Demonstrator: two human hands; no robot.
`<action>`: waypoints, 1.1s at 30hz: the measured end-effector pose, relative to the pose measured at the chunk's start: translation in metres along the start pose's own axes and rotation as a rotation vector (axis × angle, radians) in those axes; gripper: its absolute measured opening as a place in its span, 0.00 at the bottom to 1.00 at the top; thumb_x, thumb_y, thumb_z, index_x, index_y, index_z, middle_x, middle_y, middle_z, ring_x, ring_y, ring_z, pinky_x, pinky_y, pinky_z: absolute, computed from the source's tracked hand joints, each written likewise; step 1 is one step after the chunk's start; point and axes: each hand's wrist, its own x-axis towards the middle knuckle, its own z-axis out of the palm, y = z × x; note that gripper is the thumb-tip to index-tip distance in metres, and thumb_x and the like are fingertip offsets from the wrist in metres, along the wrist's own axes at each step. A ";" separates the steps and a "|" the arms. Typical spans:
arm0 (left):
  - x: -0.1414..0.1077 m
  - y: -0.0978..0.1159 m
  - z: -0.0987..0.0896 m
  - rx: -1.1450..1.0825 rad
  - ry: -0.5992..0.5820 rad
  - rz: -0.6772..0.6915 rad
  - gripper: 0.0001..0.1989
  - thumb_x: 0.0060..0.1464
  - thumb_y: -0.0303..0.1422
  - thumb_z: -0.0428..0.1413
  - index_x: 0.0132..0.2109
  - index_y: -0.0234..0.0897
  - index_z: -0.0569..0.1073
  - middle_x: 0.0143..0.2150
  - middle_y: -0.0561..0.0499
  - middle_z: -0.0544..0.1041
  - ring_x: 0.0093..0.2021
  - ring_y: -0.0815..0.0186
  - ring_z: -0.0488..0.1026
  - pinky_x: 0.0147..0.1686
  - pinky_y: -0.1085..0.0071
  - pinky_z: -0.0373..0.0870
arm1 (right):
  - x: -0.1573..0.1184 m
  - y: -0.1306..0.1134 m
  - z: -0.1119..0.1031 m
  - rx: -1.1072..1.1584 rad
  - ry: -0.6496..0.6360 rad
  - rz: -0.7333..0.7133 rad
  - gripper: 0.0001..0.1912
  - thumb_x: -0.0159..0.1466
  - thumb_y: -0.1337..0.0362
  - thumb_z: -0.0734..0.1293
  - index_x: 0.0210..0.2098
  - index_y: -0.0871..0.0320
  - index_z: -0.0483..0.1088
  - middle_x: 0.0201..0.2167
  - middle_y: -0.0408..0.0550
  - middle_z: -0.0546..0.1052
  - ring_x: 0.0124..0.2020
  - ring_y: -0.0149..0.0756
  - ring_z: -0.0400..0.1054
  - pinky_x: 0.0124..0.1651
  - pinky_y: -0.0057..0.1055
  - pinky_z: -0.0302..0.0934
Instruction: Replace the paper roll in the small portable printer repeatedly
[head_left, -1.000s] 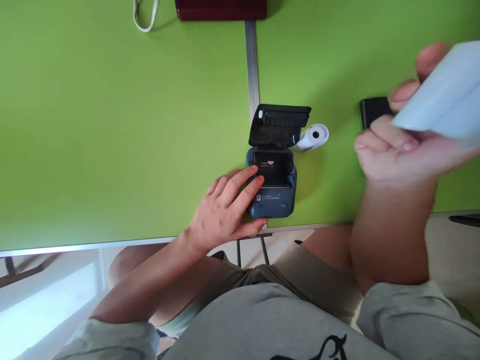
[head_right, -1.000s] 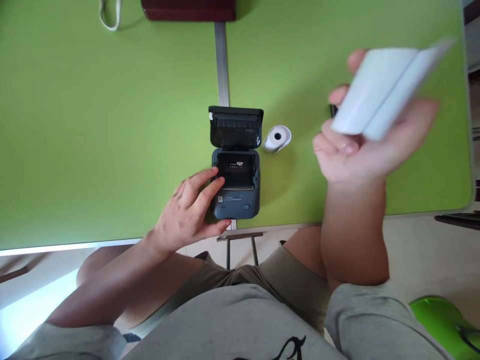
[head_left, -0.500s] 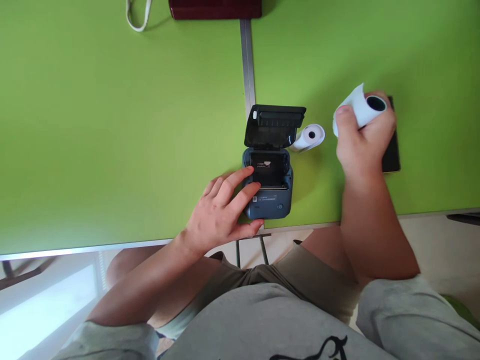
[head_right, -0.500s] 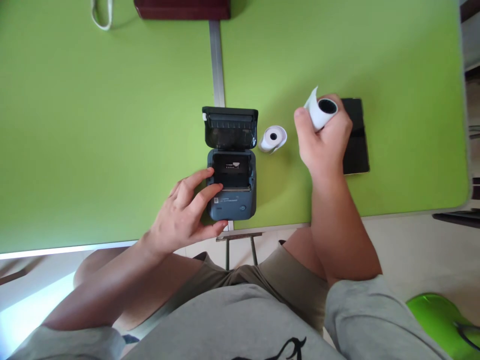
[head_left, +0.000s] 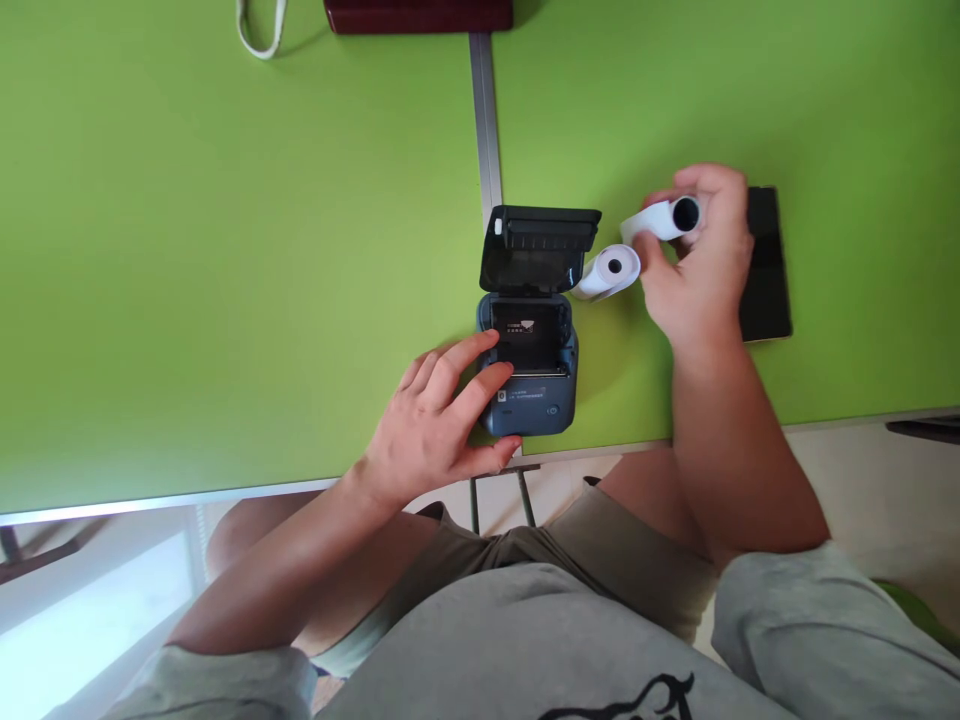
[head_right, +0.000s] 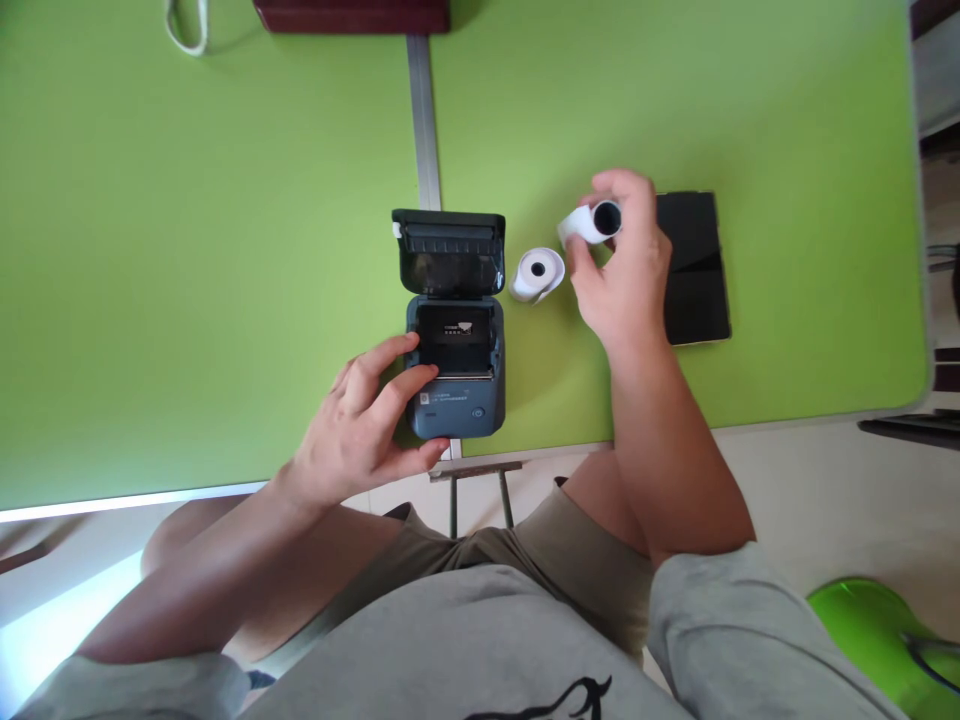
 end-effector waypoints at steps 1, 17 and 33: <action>0.000 0.000 0.000 -0.001 -0.003 -0.001 0.27 0.68 0.51 0.52 0.62 0.37 0.66 0.65 0.34 0.73 0.58 0.50 0.76 0.53 0.54 0.78 | -0.001 -0.002 -0.001 -0.021 -0.038 0.032 0.24 0.66 0.71 0.67 0.59 0.54 0.60 0.55 0.61 0.81 0.52 0.44 0.76 0.57 0.43 0.68; 0.000 -0.001 -0.001 -0.023 -0.006 0.012 0.28 0.66 0.50 0.55 0.62 0.34 0.67 0.65 0.31 0.72 0.58 0.48 0.75 0.53 0.54 0.76 | -0.020 -0.024 0.006 -0.109 0.356 -0.662 0.17 0.61 0.65 0.63 0.49 0.51 0.73 0.42 0.50 0.82 0.44 0.46 0.77 0.48 0.46 0.71; 0.000 -0.001 -0.001 -0.033 -0.009 0.012 0.28 0.66 0.50 0.56 0.62 0.33 0.68 0.65 0.31 0.71 0.59 0.48 0.75 0.53 0.55 0.75 | -0.033 -0.015 0.017 -0.263 0.097 -0.351 0.11 0.67 0.56 0.72 0.47 0.51 0.77 0.39 0.50 0.82 0.40 0.46 0.78 0.44 0.43 0.73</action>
